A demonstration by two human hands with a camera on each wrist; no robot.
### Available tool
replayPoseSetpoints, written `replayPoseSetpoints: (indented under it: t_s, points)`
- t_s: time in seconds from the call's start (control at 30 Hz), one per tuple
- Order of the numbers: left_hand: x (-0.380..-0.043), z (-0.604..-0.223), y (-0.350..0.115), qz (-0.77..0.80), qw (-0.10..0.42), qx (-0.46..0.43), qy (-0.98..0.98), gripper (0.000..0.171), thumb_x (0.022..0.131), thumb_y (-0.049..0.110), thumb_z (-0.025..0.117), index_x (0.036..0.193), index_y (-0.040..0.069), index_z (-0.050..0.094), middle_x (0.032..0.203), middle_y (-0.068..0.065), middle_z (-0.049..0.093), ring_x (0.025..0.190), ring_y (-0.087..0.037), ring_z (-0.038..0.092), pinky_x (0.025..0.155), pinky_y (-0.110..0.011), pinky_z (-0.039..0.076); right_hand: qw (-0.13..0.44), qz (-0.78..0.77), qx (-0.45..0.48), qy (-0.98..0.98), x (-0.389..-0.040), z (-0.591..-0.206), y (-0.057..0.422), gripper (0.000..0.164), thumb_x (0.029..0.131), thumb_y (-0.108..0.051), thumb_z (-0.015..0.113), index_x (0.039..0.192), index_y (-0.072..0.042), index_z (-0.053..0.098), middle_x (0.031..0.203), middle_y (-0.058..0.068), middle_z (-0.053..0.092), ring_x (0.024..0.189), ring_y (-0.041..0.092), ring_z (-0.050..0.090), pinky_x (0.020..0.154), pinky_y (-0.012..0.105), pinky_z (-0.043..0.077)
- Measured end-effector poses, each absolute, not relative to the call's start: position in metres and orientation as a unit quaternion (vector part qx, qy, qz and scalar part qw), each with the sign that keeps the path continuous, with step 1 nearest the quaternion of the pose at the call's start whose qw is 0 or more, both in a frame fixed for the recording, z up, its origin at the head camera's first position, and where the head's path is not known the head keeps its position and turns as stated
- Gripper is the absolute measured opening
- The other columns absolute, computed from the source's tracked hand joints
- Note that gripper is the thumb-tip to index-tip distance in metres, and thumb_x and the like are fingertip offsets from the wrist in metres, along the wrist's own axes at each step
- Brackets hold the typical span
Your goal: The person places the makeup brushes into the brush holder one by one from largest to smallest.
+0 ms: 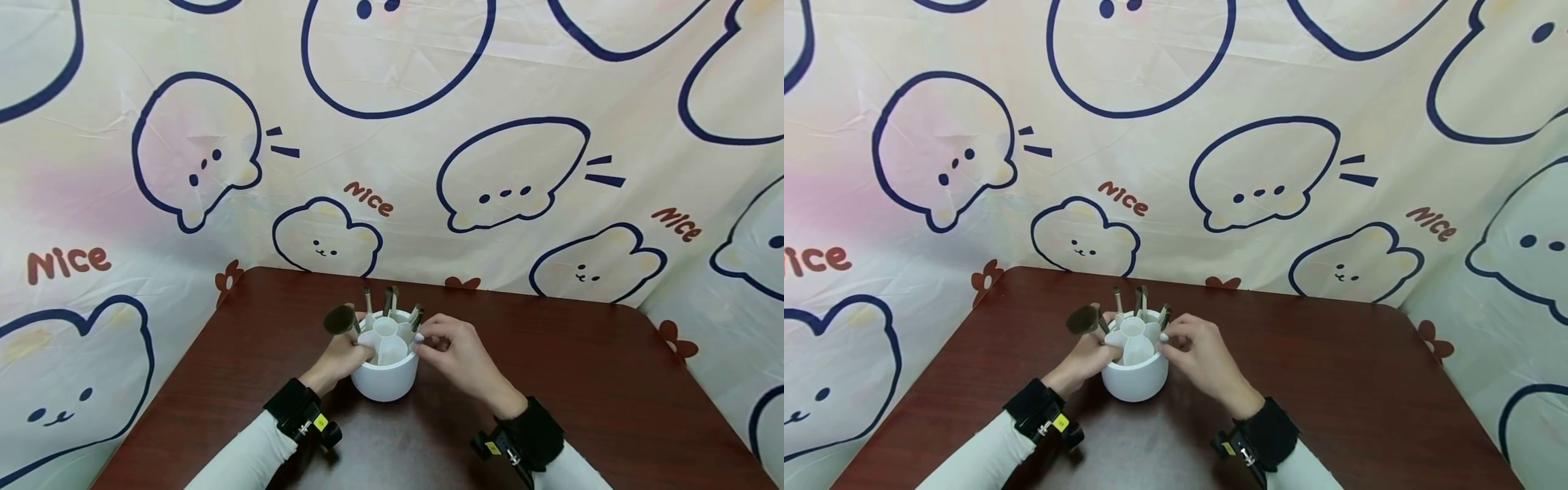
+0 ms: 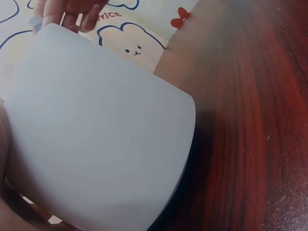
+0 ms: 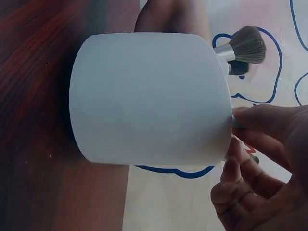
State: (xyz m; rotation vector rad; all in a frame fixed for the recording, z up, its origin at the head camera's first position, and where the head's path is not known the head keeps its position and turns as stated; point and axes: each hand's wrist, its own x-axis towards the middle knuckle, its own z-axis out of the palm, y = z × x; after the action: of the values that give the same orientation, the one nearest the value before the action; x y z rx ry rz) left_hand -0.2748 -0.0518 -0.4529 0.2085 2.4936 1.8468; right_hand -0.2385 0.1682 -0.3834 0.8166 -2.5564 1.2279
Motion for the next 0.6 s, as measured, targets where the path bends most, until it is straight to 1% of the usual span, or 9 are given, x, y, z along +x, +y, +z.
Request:
replayPoseSetpoints:
  t_s: [0.03,0.07,0.17,0.27,0.37,0.43,0.5,0.6]
  points:
    - [-0.276,-0.453,-0.052,0.593,0.019,0.067,0.802,0.07,0.062,-0.005,0.059,0.129,0.002,0.042,0.123,-0.012,0.054,0.106,-0.022,0.049,0.085,-0.039,0.041,0.094,0.411,0.27,-0.866,-0.243,-0.389,0.169,0.008,0.081,-0.016,0.072,0.086,-0.022,0.071,0.089,-0.008,0.057,0.071,0.013,0.05,0.058,0.03,0.044]
    - [-0.276,-0.453,-0.052,0.591,0.022,0.068,0.803,0.069,0.062,-0.005,0.059,0.129,0.003,0.044,0.123,-0.012,0.054,0.106,-0.022,0.049,0.084,-0.039,0.041,0.091,0.409,0.266,-0.868,-0.243,-0.389,0.168,0.008,0.081,-0.016,0.072,0.086,-0.021,0.071,0.09,-0.006,0.055,0.07,0.014,0.049,0.058,0.03,0.044]
    - [-0.276,-0.453,-0.054,0.594,0.026,0.076,0.8,0.071,0.062,-0.005,0.061,0.131,0.003,0.043,0.126,-0.013,0.053,0.107,-0.022,0.049,0.085,-0.039,0.042,0.086,0.399,0.26,-0.875,-0.242,-0.389,0.167,0.009,0.08,-0.017,0.073,0.088,-0.02,0.071,0.093,-0.004,0.052,0.072,0.016,0.048,0.059,0.03,0.044]
    - [-0.275,-0.449,-0.057,0.61,0.032,0.095,0.786,0.076,0.063,-0.004,0.064,0.134,0.002,0.039,0.136,-0.015,0.043,0.113,-0.024,0.044,0.091,-0.042,0.038,0.083,0.392,0.259,-0.879,-0.241,-0.387,0.171,0.013,0.079,-0.019,0.074,0.091,-0.021,0.07,0.094,-0.003,0.052,0.073,0.016,0.047,0.059,0.03,0.044]
    - [-0.269,-0.435,-0.063,0.638,0.042,0.127,0.759,0.079,0.065,-0.004,0.064,0.137,-0.001,0.033,0.141,-0.02,0.033,0.119,-0.028,0.037,0.097,-0.049,0.032,0.085,0.387,0.262,-0.88,-0.239,-0.382,0.179,0.018,0.078,-0.019,0.075,0.096,-0.021,0.069,0.097,-0.003,0.054,0.075,0.016,0.047,0.06,0.031,0.046]
    - [-0.264,-0.425,-0.069,0.651,0.056,0.138,0.744,0.08,0.068,-0.002,0.065,0.139,0.001,0.03,0.141,-0.02,0.031,0.12,-0.03,0.035,0.098,-0.053,0.03,0.089,0.384,0.264,-0.88,-0.239,-0.378,0.185,0.021,0.079,-0.019,0.075,0.098,-0.022,0.068,0.099,-0.004,0.054,0.077,0.016,0.048,0.061,0.032,0.047]
    - [-0.26,-0.417,-0.074,0.657,0.067,0.144,0.737,0.078,0.073,0.001,0.066,0.141,0.003,0.028,0.139,-0.02,0.033,0.117,-0.032,0.036,0.096,-0.055,0.031,0.091,0.38,0.262,-0.882,-0.238,-0.376,0.192,0.021,0.08,-0.019,0.074,0.099,-0.024,0.067,0.101,-0.006,0.055,0.08,0.016,0.049,0.061,0.032,0.047]
    - [-0.257,-0.418,-0.082,0.659,0.082,0.138,0.735,0.078,0.079,0.007,0.07,0.144,0.011,0.027,0.14,-0.016,0.035,0.119,-0.03,0.037,0.098,-0.056,0.03,0.098,0.372,0.255,-0.887,-0.238,-0.374,0.204,0.021,0.082,-0.021,0.072,0.101,-0.026,0.065,0.104,-0.006,0.055,0.083,0.016,0.051,0.062,0.032,0.047]
